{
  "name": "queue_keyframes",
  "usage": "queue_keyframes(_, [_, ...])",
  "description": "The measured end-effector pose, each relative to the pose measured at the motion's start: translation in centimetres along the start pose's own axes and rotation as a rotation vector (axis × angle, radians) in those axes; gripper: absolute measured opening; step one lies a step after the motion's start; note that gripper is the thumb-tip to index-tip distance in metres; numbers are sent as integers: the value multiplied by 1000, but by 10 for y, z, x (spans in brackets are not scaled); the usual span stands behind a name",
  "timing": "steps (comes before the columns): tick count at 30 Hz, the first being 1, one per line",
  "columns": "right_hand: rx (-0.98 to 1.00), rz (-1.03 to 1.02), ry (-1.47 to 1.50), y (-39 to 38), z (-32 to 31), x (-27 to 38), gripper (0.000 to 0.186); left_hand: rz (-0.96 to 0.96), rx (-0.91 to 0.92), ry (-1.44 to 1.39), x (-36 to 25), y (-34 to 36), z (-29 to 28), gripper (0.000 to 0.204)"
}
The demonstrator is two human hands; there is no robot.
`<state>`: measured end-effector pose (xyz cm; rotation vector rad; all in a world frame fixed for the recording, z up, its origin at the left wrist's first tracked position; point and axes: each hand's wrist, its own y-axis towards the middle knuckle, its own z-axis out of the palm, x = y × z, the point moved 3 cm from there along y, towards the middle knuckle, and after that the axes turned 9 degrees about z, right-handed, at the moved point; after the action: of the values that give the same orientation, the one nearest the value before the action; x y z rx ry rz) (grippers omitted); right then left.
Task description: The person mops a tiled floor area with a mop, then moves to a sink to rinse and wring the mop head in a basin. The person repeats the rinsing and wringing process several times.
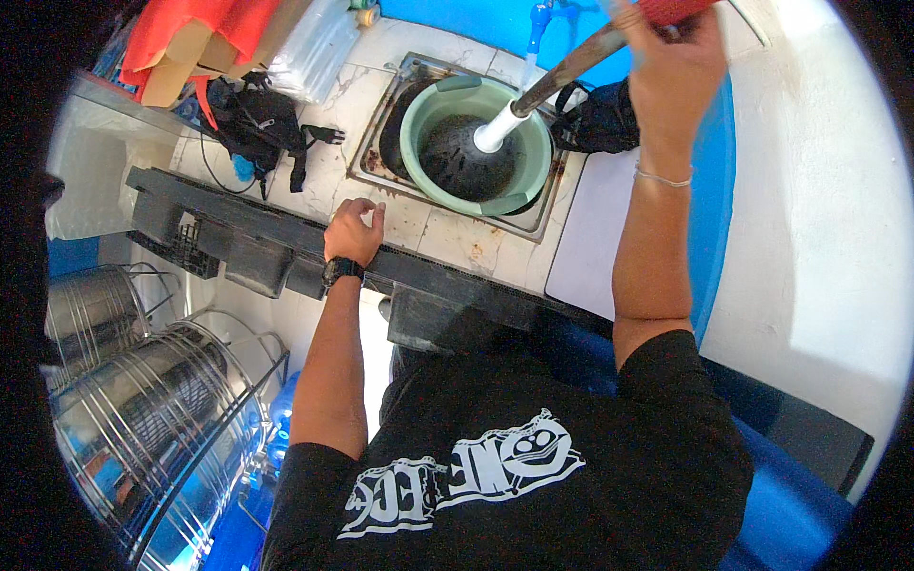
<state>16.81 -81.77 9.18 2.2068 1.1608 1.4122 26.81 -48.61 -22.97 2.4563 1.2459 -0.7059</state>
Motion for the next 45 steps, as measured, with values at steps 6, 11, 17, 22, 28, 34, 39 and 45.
queue_keyframes(6, [404,195,520,-53,61,-44,47,-3,-15,-19,-1,0,-2,30])
queue_keyframes(11, [361,50,440,-43,49,-42,55,6,-6,-11,-2,1,-1,29])
queue_keyframes(17, [-137,-146,337,14,-7,-8,54,-6,-11,5,-1,0,-1,29])
queue_keyframes(22, [125,81,46,-4,20,-33,55,-1,4,-1,0,1,0,30])
queue_keyframes(28, [444,159,578,-49,60,-44,56,-17,34,9,0,1,-1,31])
queue_keyframes(34, [-73,-68,183,-4,4,-4,57,-26,37,-2,-2,-1,-2,31])
queue_keyframes(39, [-113,-151,17,14,-4,0,61,-25,32,15,-2,0,-1,30])
queue_keyframes(45, [425,189,439,-37,57,-31,66,-14,-8,-13,0,0,-2,31])
